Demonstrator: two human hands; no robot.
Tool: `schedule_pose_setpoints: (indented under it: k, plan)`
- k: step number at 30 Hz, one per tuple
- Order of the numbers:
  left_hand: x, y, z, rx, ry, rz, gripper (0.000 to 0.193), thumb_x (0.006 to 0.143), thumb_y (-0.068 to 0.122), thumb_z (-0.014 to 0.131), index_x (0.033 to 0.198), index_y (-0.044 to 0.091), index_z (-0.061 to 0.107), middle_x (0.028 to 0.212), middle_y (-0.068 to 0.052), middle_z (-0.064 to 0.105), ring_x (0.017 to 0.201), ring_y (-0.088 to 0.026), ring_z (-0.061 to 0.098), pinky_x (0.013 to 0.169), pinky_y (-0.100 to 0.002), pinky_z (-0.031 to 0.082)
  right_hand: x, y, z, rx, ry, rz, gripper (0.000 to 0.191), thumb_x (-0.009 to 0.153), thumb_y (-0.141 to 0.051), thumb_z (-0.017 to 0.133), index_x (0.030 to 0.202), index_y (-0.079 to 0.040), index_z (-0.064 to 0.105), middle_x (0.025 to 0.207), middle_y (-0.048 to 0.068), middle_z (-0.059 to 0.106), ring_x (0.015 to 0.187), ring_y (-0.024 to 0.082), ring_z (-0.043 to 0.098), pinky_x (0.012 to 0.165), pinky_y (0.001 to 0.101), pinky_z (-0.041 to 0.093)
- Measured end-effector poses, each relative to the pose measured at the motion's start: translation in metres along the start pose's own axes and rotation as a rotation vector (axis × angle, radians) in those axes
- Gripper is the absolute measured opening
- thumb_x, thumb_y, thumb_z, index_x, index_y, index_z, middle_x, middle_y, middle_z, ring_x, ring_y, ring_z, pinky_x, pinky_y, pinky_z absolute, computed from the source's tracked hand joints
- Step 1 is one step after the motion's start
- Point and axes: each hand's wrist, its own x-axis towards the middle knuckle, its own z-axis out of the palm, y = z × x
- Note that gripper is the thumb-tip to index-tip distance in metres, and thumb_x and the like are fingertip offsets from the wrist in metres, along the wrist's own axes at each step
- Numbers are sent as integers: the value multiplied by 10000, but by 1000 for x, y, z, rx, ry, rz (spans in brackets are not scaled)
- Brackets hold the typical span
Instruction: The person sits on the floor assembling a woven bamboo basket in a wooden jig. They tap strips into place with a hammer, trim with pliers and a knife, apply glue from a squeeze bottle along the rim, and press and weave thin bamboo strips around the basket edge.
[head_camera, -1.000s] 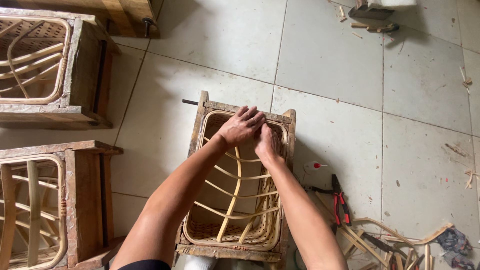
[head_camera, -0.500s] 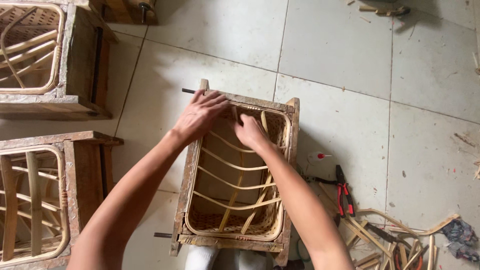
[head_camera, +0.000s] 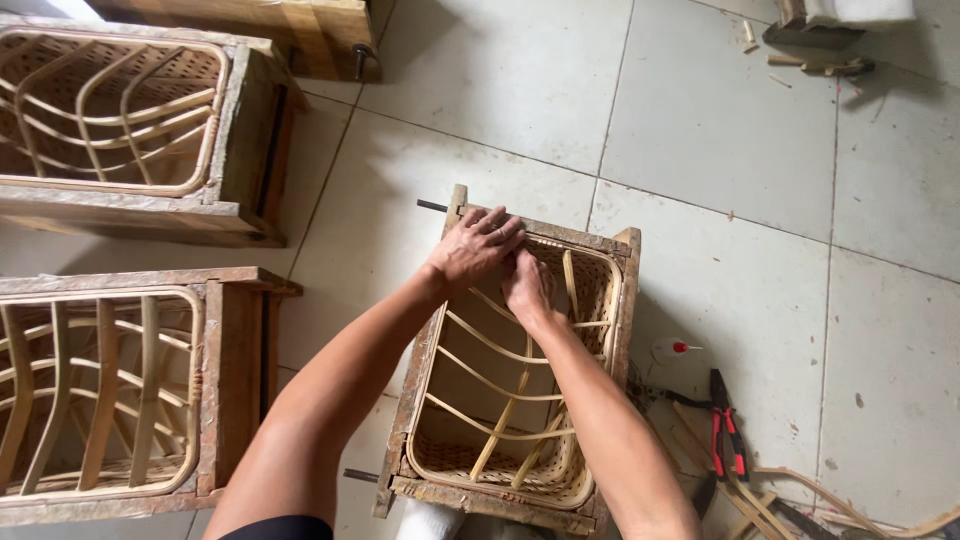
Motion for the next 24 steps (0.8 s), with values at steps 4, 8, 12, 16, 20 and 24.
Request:
schedule_pose_setpoints:
  k: [4, 8, 12, 16, 20, 24]
  plan:
    - [2, -4, 4, 13, 16, 4, 612, 926, 214, 636, 1508, 134, 463, 1600, -80, 408, 1470, -300, 355, 1179, -476, 295, 4, 9, 5, 91, 38, -112, 358, 914, -87, 492, 1253, -26, 590, 1058, 230, 735, 912, 383, 729, 767, 484, 575]
    - [3, -5, 17, -197, 102, -31, 621, 887, 208, 655, 1489, 146, 517, 1552, -85, 488, 1452, -269, 384, 1187, -464, 287, 1, 16, -2, -66, -97, 76, 457, 810, -87, 709, 1237, 7, 578, 1121, 266, 700, 1051, 432, 651, 866, 485, 540]
    - [-37, 12, 21, -709, 461, -258, 625, 830, 33, 625, 1453, 55, 579, 1490, -108, 578, 1392, -292, 482, 1255, -440, 281, -60, 41, -41, 32, 14, -7, 439, 994, -165, 681, 1392, -33, 551, 1223, 223, 678, 897, 362, 709, 724, 443, 589]
    - [-136, 59, 7, -887, 494, -833, 452, 1054, 75, 633, 1502, 80, 579, 1522, -170, 594, 1403, -288, 584, 1172, -417, 464, -165, 115, -110, 87, 420, -205, 248, 1047, -88, 646, 1278, -2, 680, 1192, 190, 744, 1013, 234, 754, 820, 318, 637]
    - [-214, 131, -5, -1181, 174, -1208, 514, 1001, 153, 629, 1494, 55, 523, 1431, -195, 610, 1243, -264, 637, 1011, -379, 540, -200, 214, -157, 225, 500, 322, 370, 999, -149, 684, 1333, 6, 647, 1152, 179, 759, 963, 191, 750, 830, 317, 609]
    - [-238, 180, 4, -1543, 303, -1330, 579, 962, 146, 651, 1516, 51, 511, 1381, -160, 650, 1159, -152, 627, 954, -281, 509, -163, 285, -132, 163, 496, 317, 674, 853, -251, 801, 1403, 19, 522, 1219, 203, 667, 888, 189, 717, 731, 324, 594]
